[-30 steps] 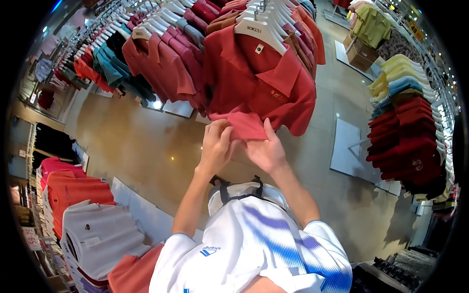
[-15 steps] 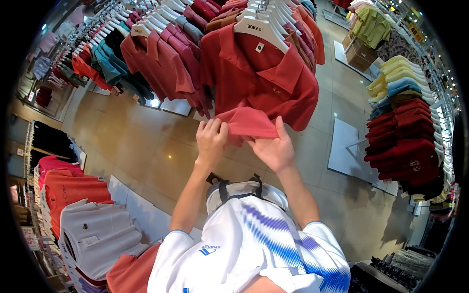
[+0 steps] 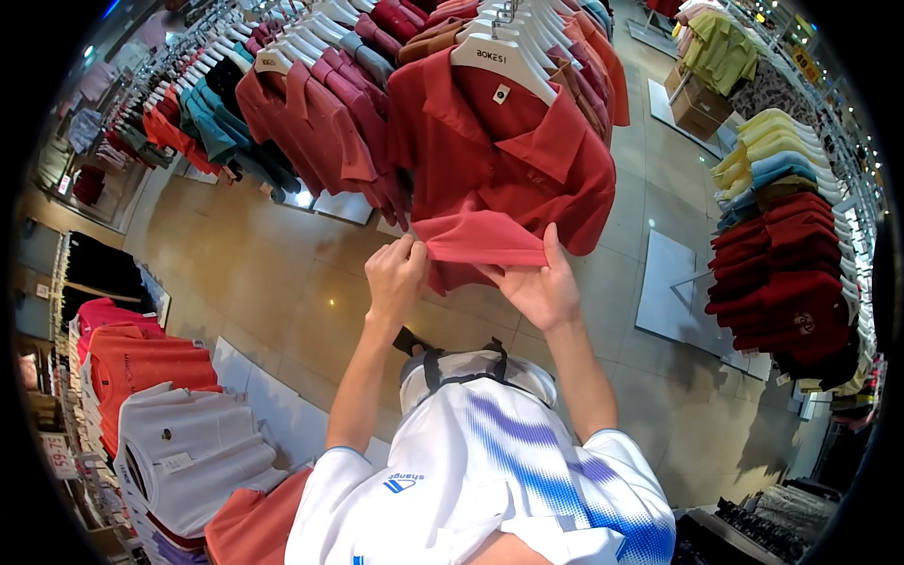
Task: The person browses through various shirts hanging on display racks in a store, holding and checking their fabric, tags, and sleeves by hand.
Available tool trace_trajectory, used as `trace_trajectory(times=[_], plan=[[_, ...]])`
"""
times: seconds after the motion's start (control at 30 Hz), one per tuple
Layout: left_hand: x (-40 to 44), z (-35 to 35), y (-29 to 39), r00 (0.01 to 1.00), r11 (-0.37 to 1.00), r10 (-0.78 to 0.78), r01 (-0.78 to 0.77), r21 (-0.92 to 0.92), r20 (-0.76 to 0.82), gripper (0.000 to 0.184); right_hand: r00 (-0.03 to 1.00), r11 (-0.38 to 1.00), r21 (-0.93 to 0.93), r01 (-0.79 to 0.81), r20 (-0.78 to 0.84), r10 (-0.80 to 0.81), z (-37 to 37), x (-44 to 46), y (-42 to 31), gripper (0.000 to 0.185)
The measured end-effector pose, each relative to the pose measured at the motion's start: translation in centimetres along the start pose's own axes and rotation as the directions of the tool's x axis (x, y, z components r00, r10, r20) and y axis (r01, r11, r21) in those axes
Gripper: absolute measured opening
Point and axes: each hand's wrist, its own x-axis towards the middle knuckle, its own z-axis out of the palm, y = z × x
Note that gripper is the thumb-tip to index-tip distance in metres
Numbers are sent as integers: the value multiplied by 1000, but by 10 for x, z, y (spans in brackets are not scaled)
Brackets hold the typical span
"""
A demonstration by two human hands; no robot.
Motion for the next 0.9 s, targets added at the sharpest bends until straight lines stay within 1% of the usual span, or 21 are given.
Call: trace_trajectory(times=[0.07,0.1,0.17,0.2,0.27,0.3,0.37,0.4,0.47,0.53,0.6,0.7,0.8,0.87,0.9], plan=[[-8,14,-7,988,992,-128,126,32,92,16,999,999,34,-15,43,14,5,-2,3,67],[-12,23,-12,988,992,-128,126,33,91,16,999,999,34,-15,44,14,9,-4,6,67],[-17,44,-21,964,966,-256,257,-13,72,15,998,993,103,-56,12,55,15,-7,9,66],[-21,50,-23,965,967,-253,254,-14,69,15,999,994,101,-53,13,52,14,-7,8,66],[-29,58,-28,935,948,-318,318,22,156,12,998,992,117,-43,52,37,10,-9,5,67],[-31,59,-29,936,948,-316,317,21,157,12,998,992,117,-41,51,35,11,-10,1,67],[-34,57,-35,918,938,-347,340,70,192,12,1000,978,209,13,-1,-13,11,-12,-9,67],[-38,58,-40,918,938,-347,339,71,191,12,1000,978,210,13,0,-13,10,-13,-12,67],[-46,61,-52,896,919,-393,375,122,207,12,998,981,182,60,-41,-53,8,-14,-17,67],[-50,60,-56,894,920,-389,369,130,222,12,999,980,193,47,-21,-44,3,-15,-16,66],[-53,58,-57,891,921,-388,364,140,235,13,997,977,207,56,-59,-45,1,-16,-13,66],[-57,54,-57,878,914,-404,378,149,255,12,998,981,189,46,-43,-38,2,-15,-11,66],[-64,61,-61,867,902,-430,407,142,252,11,1000,970,242,20,-8,-19,9,-18,-6,65],[-74,69,-70,833,876,-482,463,136,270,10,1000,973,230,0,-11,2,8,-18,-3,64],[-78,72,-74,834,877,-481,462,136,271,10,1000,976,217,-21,-14,25,7,-18,-2,63]])
